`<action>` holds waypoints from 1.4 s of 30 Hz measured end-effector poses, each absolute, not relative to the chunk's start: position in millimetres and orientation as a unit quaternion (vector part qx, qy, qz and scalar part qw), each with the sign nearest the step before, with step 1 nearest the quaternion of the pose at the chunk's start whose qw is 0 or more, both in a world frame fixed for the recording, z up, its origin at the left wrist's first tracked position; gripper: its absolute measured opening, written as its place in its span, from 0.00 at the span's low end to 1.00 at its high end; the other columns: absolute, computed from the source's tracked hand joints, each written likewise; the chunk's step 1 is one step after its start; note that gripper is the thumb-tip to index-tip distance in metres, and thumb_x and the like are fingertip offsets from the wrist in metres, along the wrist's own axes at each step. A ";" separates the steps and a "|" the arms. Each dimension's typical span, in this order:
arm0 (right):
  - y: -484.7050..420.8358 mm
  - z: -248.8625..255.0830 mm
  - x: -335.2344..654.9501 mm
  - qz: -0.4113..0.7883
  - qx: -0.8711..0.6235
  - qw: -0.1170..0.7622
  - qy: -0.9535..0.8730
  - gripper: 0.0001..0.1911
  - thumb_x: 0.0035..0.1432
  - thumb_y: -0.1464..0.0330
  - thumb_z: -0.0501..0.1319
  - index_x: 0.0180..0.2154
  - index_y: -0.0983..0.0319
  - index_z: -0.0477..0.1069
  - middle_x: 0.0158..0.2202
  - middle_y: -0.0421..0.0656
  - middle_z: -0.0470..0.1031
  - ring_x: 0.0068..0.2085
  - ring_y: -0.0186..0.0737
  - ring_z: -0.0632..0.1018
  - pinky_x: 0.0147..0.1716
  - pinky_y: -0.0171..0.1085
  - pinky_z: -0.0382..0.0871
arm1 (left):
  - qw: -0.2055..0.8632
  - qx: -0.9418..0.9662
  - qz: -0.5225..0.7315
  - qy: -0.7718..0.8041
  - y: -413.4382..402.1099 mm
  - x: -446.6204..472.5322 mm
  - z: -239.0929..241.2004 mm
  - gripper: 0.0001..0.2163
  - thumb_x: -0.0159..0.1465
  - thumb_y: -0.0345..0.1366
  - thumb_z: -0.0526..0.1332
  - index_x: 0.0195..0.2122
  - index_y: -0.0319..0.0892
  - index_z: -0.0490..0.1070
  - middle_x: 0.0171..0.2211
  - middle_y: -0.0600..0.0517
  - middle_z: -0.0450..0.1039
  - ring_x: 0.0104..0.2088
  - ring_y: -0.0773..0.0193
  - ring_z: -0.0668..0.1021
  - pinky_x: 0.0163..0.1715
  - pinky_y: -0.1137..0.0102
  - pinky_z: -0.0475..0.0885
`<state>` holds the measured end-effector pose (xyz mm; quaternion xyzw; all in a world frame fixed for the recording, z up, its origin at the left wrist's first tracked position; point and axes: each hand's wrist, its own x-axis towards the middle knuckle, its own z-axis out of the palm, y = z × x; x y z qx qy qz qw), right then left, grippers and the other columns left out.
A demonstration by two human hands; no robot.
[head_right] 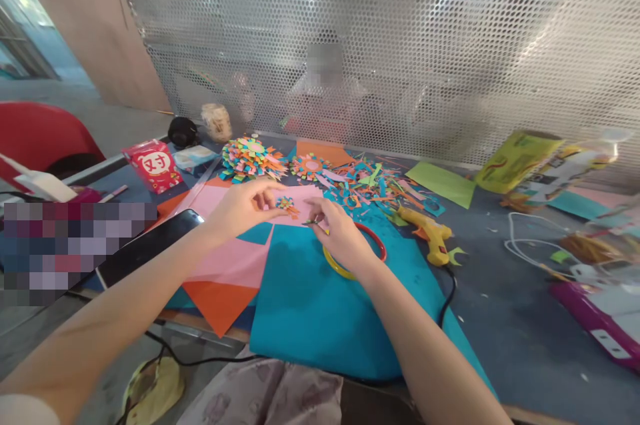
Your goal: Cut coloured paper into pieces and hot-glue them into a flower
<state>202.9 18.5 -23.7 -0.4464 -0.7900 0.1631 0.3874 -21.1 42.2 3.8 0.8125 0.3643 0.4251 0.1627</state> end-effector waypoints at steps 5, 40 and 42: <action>19.1 -22.4 203.0 0.179 -0.451 0.399 -0.778 0.20 0.56 0.73 0.60 0.51 0.57 0.67 0.35 0.42 0.79 0.33 0.39 0.76 0.36 0.40 0.72 | 0.224 0.749 0.496 0.377 39.1 -24.3 10.4 0.09 0.63 0.39 0.62 0.40 0.41 0.74 0.26 0.52 0.76 0.28 0.67 0.78 0.29 0.73 0.72; 7.0 -18.4 187.5 0.376 -0.451 0.497 -0.639 0.18 0.46 0.65 0.67 0.41 0.58 0.69 0.29 0.40 0.79 0.33 0.42 0.81 0.32 0.40 0.73 | 0.398 0.753 0.425 0.306 33.5 -3.1 -12.1 0.16 0.57 0.35 0.69 0.45 0.38 0.71 0.31 0.50 0.79 0.35 0.64 0.81 0.35 0.70 0.72; 7.1 -18.6 187.6 0.369 -0.454 0.500 -0.639 0.18 0.45 0.65 0.67 0.40 0.58 0.69 0.29 0.40 0.79 0.33 0.42 0.81 0.32 0.40 0.73 | 0.390 0.756 0.422 0.313 34.4 -3.3 -11.3 0.17 0.56 0.36 0.69 0.45 0.38 0.71 0.30 0.51 0.79 0.33 0.65 0.80 0.33 0.71 0.71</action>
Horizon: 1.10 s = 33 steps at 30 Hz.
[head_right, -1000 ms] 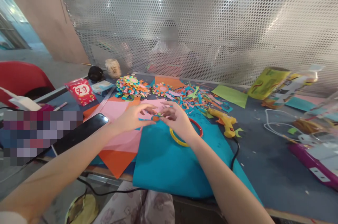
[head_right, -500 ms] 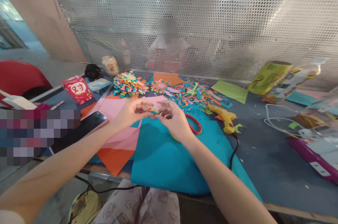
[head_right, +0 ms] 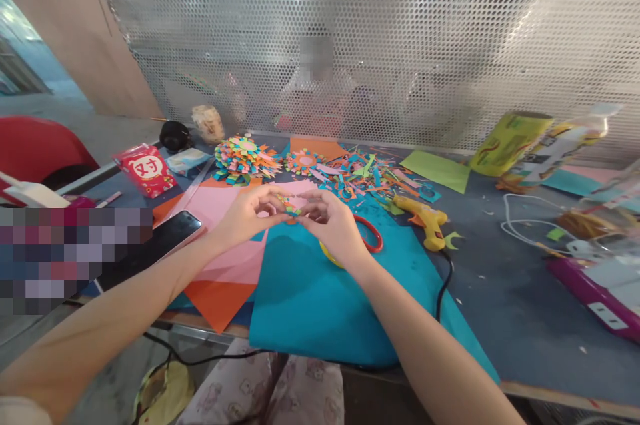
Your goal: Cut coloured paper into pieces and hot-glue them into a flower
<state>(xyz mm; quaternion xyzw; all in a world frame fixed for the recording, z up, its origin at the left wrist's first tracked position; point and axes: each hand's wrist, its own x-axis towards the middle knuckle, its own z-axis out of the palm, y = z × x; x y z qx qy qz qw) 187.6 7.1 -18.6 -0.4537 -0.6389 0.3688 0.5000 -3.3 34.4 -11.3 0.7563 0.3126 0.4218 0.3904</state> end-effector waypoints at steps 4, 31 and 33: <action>10.0 -19.9 190.2 0.350 -0.461 0.510 -0.636 0.17 0.46 0.64 0.68 0.39 0.58 0.69 0.29 0.41 0.80 0.32 0.42 0.81 0.32 0.40 0.73 | 0.398 0.754 0.415 0.318 38.0 -4.8 -9.3 0.17 0.56 0.37 0.69 0.46 0.39 0.71 0.31 0.50 0.80 0.34 0.63 0.81 0.32 0.71 0.70; 14.0 -22.2 201.8 0.134 -0.500 0.392 -0.761 0.15 0.55 0.74 0.58 0.45 0.59 0.70 0.36 0.45 0.78 0.36 0.44 0.78 0.38 0.45 0.73 | 0.161 0.797 0.372 0.448 53.1 -20.0 -17.4 0.11 0.67 0.32 0.54 0.49 0.40 0.69 0.36 0.48 0.80 0.40 0.60 0.82 0.41 0.66 0.74; 10.7 -20.0 198.3 0.117 -0.488 0.342 -0.795 0.15 0.55 0.76 0.57 0.45 0.60 0.71 0.38 0.48 0.79 0.40 0.48 0.78 0.42 0.48 0.73 | 0.101 0.801 0.348 0.477 60.5 -21.3 -17.6 0.12 0.66 0.28 0.55 0.49 0.39 0.69 0.39 0.46 0.79 0.43 0.59 0.81 0.44 0.65 0.74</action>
